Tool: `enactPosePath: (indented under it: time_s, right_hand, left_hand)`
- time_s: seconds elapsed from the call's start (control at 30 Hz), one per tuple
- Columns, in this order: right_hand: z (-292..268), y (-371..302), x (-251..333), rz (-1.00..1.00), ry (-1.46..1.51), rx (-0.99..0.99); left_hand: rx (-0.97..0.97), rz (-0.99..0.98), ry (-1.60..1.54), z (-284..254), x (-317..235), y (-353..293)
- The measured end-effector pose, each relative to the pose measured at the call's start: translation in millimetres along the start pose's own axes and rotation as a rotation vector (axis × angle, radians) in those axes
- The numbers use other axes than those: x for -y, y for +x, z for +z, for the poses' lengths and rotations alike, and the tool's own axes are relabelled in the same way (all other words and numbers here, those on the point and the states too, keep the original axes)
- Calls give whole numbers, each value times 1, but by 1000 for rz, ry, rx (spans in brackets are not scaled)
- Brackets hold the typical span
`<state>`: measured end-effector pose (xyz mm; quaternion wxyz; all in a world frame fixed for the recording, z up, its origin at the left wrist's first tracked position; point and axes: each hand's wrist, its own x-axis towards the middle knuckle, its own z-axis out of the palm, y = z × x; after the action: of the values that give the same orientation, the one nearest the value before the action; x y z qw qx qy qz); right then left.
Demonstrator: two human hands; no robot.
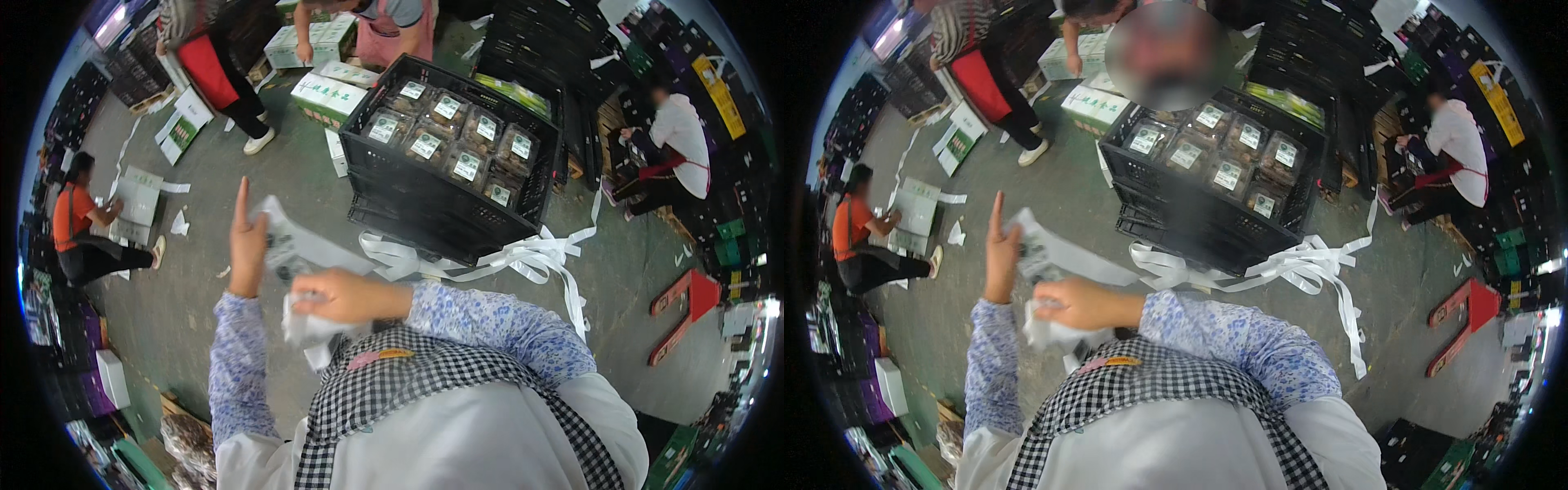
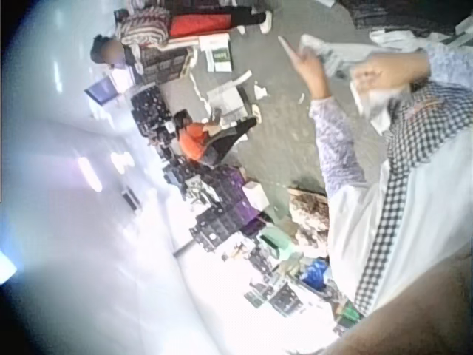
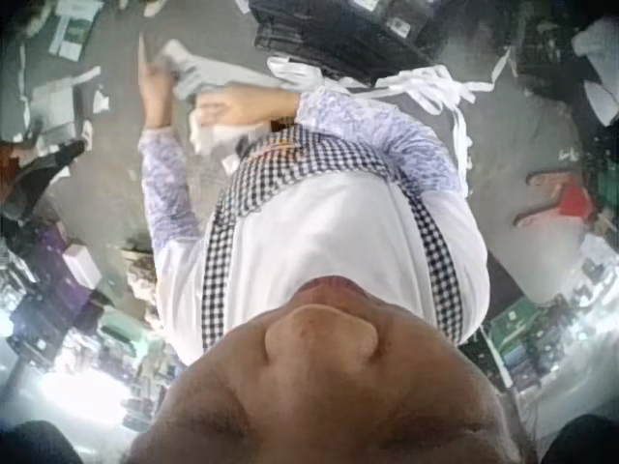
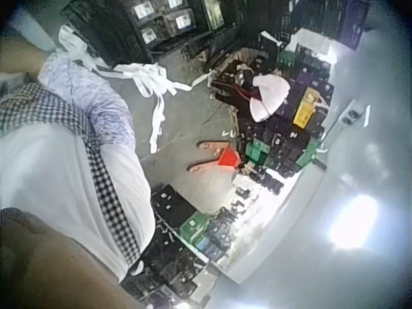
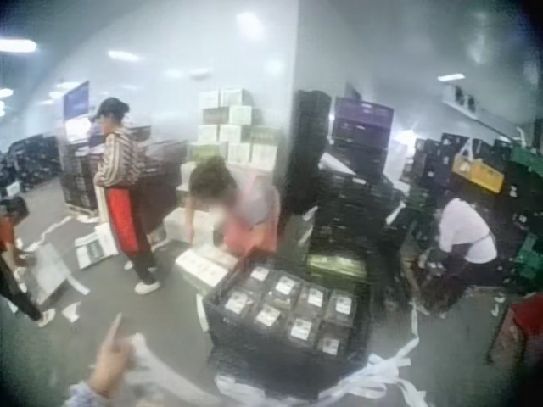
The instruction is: The person applies printed labels to clear plastic containers filled with food items. They tear labels from a roll and affix them to the top of each container, then place the labeled containers into a black crate. Other workers are visible in the background handling boxes and crates.
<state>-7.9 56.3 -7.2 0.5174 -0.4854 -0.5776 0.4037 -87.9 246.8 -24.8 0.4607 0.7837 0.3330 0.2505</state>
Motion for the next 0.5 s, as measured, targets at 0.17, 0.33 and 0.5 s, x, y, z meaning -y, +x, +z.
enactPosePath:
  time_s: [0.17, 0.33, 0.5]
  right_hand:
    - [-40, -11, 3, 142, -98, 113]
    - [-88, -6, 26, 157, -257, 49]
    - [-167, -6, 14, 288, -309, -672]
  left_hand:
    - [216, 312, 455, -23, 9, -1]
    - [350, 375, 419, 18, -2, -24]
    - [280, 137, 341, -13, 11, 17]
